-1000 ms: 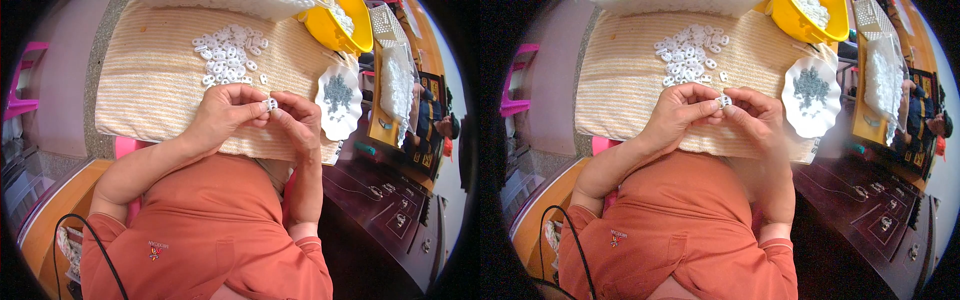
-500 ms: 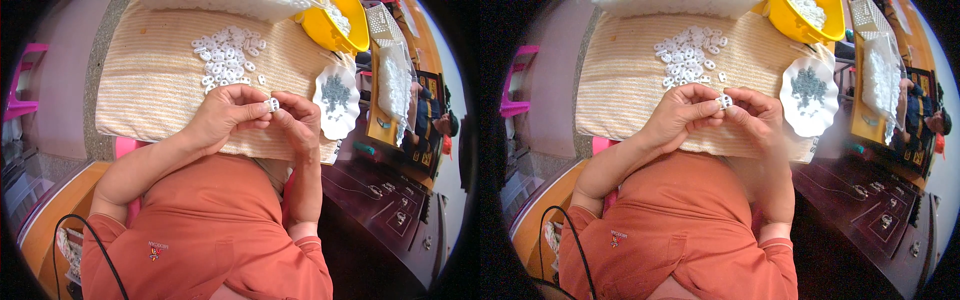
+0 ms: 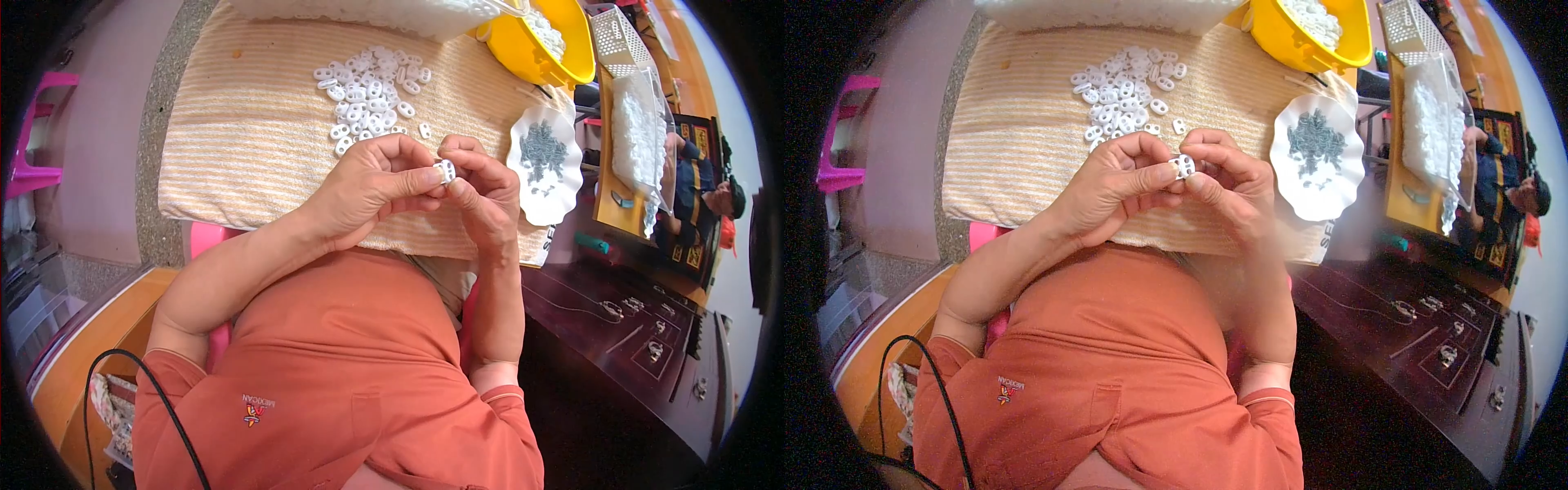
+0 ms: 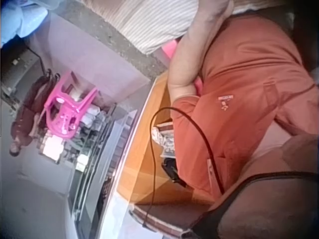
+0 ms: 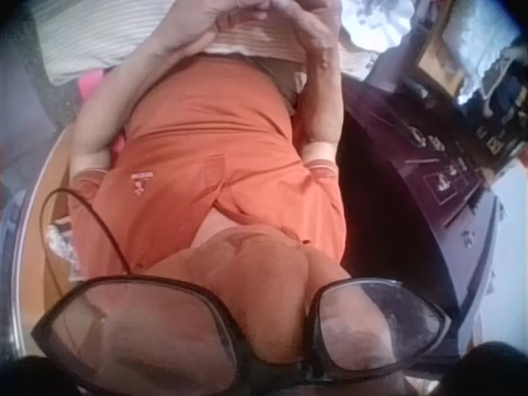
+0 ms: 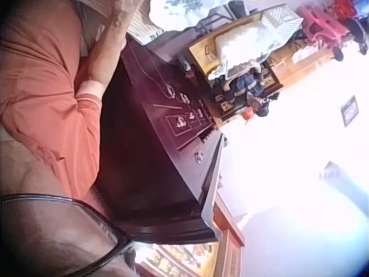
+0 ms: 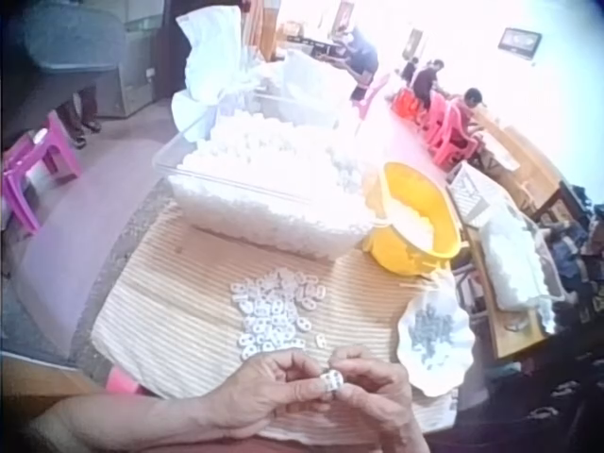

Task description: Manual assembly of metal pins into white plastic washers.

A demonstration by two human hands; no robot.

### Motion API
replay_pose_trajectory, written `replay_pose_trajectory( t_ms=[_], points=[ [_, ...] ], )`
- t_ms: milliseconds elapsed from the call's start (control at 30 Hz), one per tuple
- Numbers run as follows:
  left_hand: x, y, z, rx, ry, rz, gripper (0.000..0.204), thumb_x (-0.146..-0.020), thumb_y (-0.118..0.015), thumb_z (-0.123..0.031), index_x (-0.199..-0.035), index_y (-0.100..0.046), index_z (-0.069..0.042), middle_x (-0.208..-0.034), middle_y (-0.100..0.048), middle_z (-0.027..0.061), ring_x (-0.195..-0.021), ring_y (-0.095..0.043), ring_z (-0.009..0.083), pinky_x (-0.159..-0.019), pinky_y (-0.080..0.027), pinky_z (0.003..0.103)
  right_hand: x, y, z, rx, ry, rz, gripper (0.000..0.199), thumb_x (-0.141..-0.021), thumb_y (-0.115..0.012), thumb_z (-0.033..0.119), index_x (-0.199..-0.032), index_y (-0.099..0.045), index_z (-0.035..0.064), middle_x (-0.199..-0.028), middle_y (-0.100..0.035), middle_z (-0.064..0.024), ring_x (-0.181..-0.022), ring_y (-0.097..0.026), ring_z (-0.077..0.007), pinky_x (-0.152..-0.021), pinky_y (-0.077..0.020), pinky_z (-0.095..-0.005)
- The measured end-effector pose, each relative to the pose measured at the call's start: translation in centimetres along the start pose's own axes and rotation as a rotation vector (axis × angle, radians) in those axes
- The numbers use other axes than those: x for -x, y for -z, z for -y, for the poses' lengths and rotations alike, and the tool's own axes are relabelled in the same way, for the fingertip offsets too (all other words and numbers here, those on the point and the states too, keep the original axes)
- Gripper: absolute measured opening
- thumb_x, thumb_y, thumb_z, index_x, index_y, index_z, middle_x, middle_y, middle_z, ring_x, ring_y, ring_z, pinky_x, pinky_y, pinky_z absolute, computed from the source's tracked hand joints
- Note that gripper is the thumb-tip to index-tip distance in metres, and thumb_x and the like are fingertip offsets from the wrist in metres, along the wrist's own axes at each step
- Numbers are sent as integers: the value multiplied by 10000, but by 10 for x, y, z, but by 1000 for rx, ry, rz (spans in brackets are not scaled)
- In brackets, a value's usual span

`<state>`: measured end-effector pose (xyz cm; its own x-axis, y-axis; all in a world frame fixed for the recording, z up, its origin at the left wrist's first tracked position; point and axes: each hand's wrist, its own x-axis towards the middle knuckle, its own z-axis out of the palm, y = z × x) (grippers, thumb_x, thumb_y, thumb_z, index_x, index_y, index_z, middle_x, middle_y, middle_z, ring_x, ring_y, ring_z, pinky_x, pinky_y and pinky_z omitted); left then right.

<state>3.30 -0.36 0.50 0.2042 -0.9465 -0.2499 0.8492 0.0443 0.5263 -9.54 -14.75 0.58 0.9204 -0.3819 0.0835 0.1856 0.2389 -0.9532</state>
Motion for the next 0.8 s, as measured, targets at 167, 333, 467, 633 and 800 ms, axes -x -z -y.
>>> replay_pose_trajectory(
  t_ms=[167, 333, 467, 633, 800],
  points=[
    [1, 1, 2, 1, -23, 42, 103, -895, -647, -103, -929, -564, -54, -910, -649, 57, -818, -641, 138, -752, -550, 271, 1, 0, 0, 13, -7, 28, 275, -835, -674, -9, -1107, -638, -33, -1153, -553, -141, -993, -587, -181, -858, -490, -284],
    [4, -3, 5, 0, -75, 34, 106, -896, -647, -105, -905, -555, -53, -907, -644, 54, -808, -635, 134, -758, -549, 274, 3, -3, 1, 34, -5, 25, 277, -825, -690, -5, -1097, -644, -34, -1147, -565, -149, -997, -587, -191, -839, -498, -294],
    [5, -5, 6, -7, -99, 48, 100, -898, -644, -102, -903, -558, -51, -903, -642, 54, -809, -632, 133, -759, -550, 278, 3, -2, 1, 58, 58, 49, 280, -823, -690, -10, -1099, -645, -32, -1120, -582, -153, -996, -589, -196, -827, -499, -291],
    [8, -9, 6, -23, -103, 59, 91, -896, -645, -97, -902, -567, -51, -884, -636, 51, -812, -630, 139, -758, -548, 280, 4, -5, 3, 63, 98, 59, 280, -820, -692, -12, -1096, -647, -33, -1107, -590, -159, -995, -586, -194, -811, -504, -281],
    [5, -4, 8, -22, -115, 85, 107, -896, -650, -105, -922, -581, -28, -883, -653, 67, -818, -636, 126, -765, -544, 265, 5, -9, 6, 84, 89, 42, 266, -818, -683, -32, -1081, -640, -46, -1103, -594, -160, -948, -599, -180, -772, -519, -265]
  ],
)
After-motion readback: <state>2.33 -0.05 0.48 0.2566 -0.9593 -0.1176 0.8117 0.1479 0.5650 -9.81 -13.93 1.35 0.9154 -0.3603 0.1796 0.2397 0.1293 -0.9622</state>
